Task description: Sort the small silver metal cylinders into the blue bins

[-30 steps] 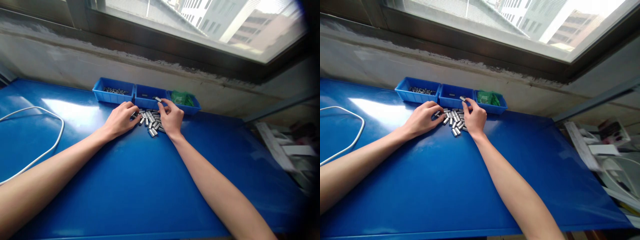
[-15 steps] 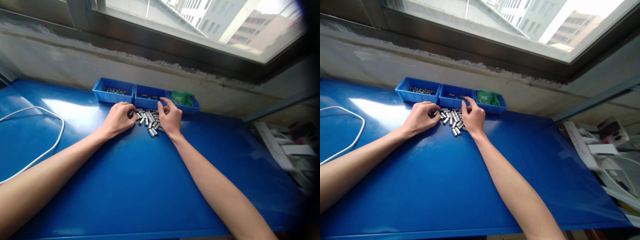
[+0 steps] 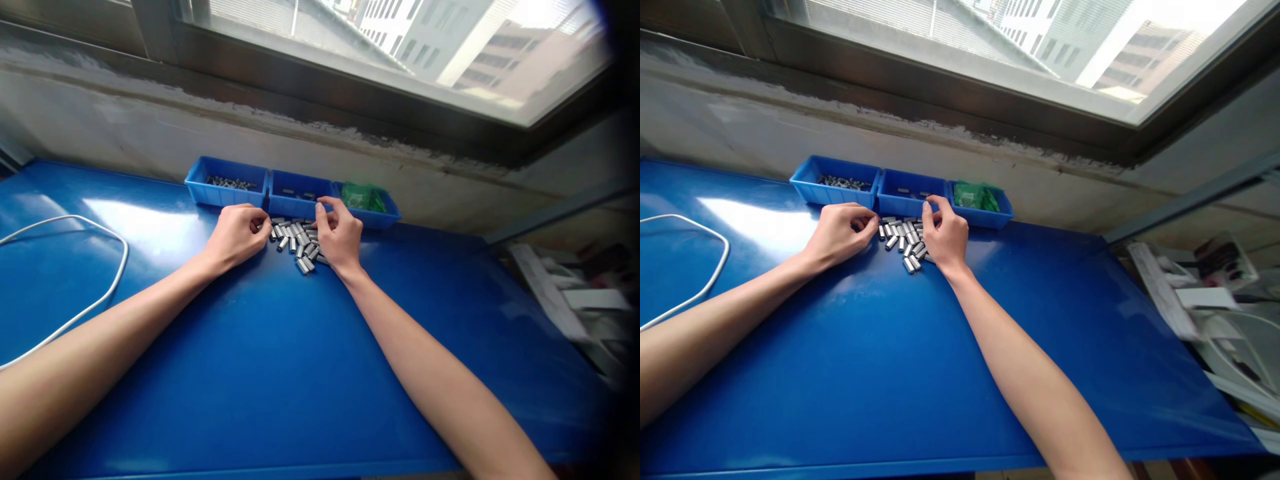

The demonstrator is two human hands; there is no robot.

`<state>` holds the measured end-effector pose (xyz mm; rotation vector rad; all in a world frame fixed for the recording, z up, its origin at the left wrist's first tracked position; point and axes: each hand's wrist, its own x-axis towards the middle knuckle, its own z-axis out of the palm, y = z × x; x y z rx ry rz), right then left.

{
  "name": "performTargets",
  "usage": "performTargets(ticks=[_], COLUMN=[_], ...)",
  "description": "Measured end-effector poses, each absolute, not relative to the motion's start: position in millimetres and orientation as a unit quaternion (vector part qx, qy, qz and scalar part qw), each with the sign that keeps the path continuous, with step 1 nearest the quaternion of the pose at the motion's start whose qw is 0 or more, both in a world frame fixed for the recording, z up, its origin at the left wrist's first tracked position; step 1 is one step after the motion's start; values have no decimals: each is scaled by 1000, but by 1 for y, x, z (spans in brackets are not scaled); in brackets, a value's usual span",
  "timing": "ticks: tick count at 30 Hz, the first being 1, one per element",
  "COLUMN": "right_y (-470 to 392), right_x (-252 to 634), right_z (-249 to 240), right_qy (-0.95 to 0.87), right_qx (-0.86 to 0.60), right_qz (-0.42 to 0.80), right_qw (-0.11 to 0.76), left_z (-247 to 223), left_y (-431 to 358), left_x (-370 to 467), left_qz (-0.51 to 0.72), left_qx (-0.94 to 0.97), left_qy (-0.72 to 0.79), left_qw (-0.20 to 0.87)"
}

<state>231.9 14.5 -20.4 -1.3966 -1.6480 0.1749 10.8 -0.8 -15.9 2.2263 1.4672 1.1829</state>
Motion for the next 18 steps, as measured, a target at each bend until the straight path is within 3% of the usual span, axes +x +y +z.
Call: performTargets(ticks=[11,18], right_y=[13,10], right_x=[230,229], right_z=[-19,-17], right_qy=[-671,-682], right_qx=[-571,-555], right_qz=[70,65], right_qw=[469,473], left_z=[-22,-15], left_y=[2,0], left_x=[7,9], left_qz=[376,467], left_qx=[766,746], left_qy=[515,465], left_qw=[79,92])
